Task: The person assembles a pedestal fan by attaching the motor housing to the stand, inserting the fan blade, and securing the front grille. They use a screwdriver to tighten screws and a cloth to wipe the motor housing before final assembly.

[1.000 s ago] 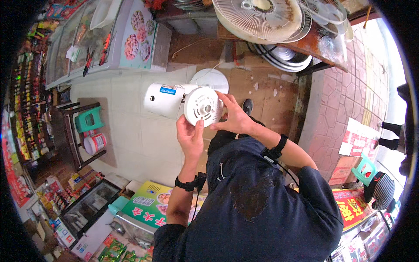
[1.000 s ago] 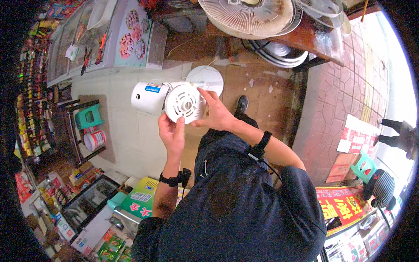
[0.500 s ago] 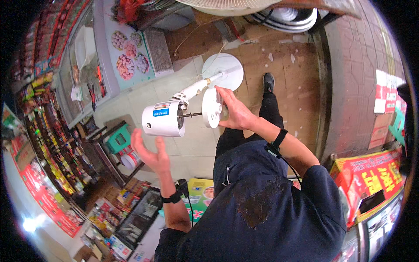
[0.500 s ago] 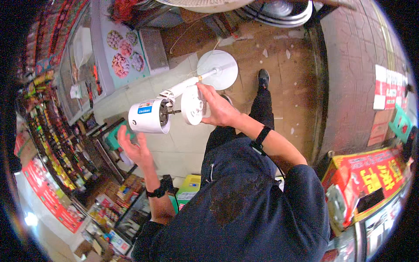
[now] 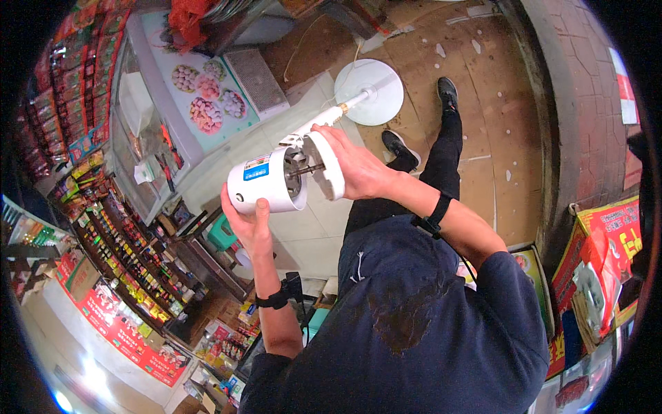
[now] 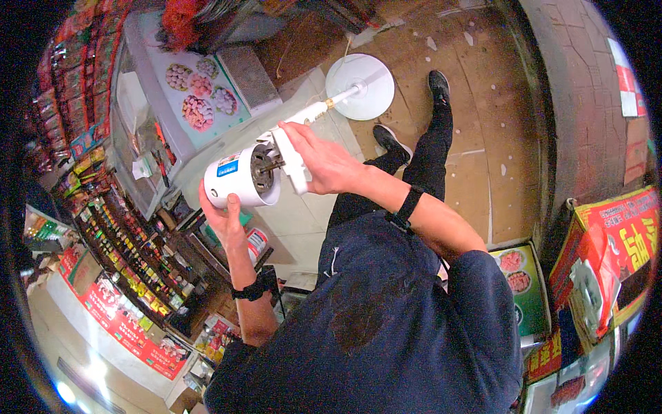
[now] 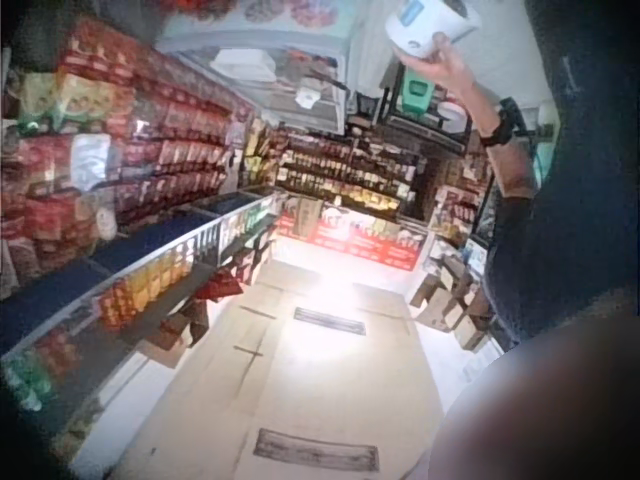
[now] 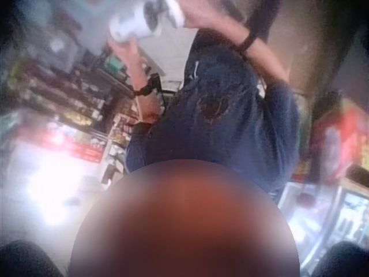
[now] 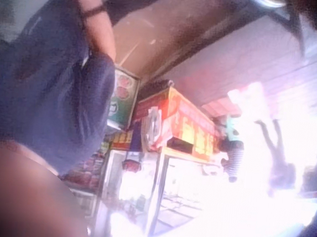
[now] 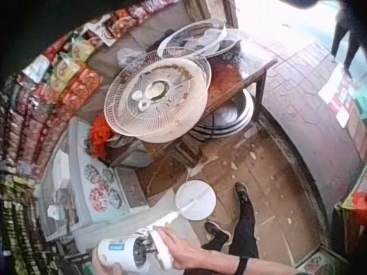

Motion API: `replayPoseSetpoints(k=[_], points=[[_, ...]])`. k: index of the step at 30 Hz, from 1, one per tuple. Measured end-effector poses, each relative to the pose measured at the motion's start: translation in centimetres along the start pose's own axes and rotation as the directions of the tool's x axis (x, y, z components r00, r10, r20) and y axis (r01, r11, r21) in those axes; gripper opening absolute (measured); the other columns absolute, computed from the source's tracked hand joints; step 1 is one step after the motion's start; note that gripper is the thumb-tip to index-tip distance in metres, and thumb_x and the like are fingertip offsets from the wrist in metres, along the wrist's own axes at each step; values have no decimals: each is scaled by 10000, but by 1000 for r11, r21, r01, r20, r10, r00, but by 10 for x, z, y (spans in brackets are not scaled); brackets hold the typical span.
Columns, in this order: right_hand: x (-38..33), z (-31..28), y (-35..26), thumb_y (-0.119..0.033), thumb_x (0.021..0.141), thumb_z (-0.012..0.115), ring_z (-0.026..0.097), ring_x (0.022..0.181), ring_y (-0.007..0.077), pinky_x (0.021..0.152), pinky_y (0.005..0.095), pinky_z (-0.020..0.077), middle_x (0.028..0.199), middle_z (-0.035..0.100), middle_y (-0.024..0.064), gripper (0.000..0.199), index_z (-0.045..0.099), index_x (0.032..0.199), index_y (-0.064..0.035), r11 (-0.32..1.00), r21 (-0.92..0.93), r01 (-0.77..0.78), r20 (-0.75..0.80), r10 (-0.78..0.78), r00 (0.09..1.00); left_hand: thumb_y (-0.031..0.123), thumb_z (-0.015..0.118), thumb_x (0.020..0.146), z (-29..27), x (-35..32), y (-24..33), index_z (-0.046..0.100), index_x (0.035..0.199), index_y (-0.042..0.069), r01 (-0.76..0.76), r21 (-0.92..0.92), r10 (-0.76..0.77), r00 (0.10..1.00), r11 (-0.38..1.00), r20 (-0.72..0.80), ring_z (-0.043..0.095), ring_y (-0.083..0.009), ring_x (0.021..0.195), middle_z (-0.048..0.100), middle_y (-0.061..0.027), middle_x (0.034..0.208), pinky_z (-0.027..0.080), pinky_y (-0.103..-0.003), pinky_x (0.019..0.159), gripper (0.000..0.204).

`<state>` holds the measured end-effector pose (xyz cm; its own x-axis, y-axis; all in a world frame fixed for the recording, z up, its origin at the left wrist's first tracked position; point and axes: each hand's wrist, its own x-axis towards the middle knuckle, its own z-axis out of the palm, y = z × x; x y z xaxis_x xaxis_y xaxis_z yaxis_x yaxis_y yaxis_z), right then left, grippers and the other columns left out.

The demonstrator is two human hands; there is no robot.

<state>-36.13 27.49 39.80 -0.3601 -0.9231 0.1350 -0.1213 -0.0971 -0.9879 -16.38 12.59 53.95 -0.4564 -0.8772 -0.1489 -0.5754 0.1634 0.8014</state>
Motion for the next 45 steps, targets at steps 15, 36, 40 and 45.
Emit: replayPoseSetpoints(k=[15, 36, 40, 45], points=[[-3, -3, -25, -186, 703, 928, 357, 1463, 453, 1177, 490, 408, 1629, 224, 262, 1251, 127, 1660, -99, 969, 247, 2, 125, -34, 992, 307, 863, 868, -3, 5, -3, 276, 1596, 15, 4, 10, -4, 1000, 1000, 11, 458, -325, 1384, 398, -197, 1537, 410, -480, 1143, 979], [13, 26, 4, -460, 488, 1016, 413, 1420, 426, 1192, 494, 375, 1553, 405, 218, 1345, 347, 1600, -104, 946, 318, 66, -85, -41, 996, 343, 870, 857, -3, 10, 0, 267, 1583, -2, 10, -6, -10, 999, 1000, 42, 460, -332, 1376, 409, -217, 1521, 391, -476, 1152, 1004], [12, 37, 6, -498, 450, 1011, 422, 1408, 418, 1187, 511, 366, 1537, 427, 221, 1368, 371, 1590, -95, 967, 234, 96, -169, -57, 984, 340, 864, 866, -1, 10, 0, 257, 1588, -4, 8, -44, -6, 999, 999, 46, 470, -337, 1370, 407, -221, 1525, 406, -476, 1143, 1004], [14, 45, 10, -513, 462, 1007, 410, 1413, 420, 1190, 522, 352, 1540, 414, 221, 1382, 345, 1604, -102, 957, 268, 112, -155, -72, 985, 337, 860, 870, -2, 9, 0, 250, 1591, -6, 11, -26, -10, 999, 1000, 42, 478, -343, 1365, 418, -225, 1519, 412, -480, 1140, 1004]])
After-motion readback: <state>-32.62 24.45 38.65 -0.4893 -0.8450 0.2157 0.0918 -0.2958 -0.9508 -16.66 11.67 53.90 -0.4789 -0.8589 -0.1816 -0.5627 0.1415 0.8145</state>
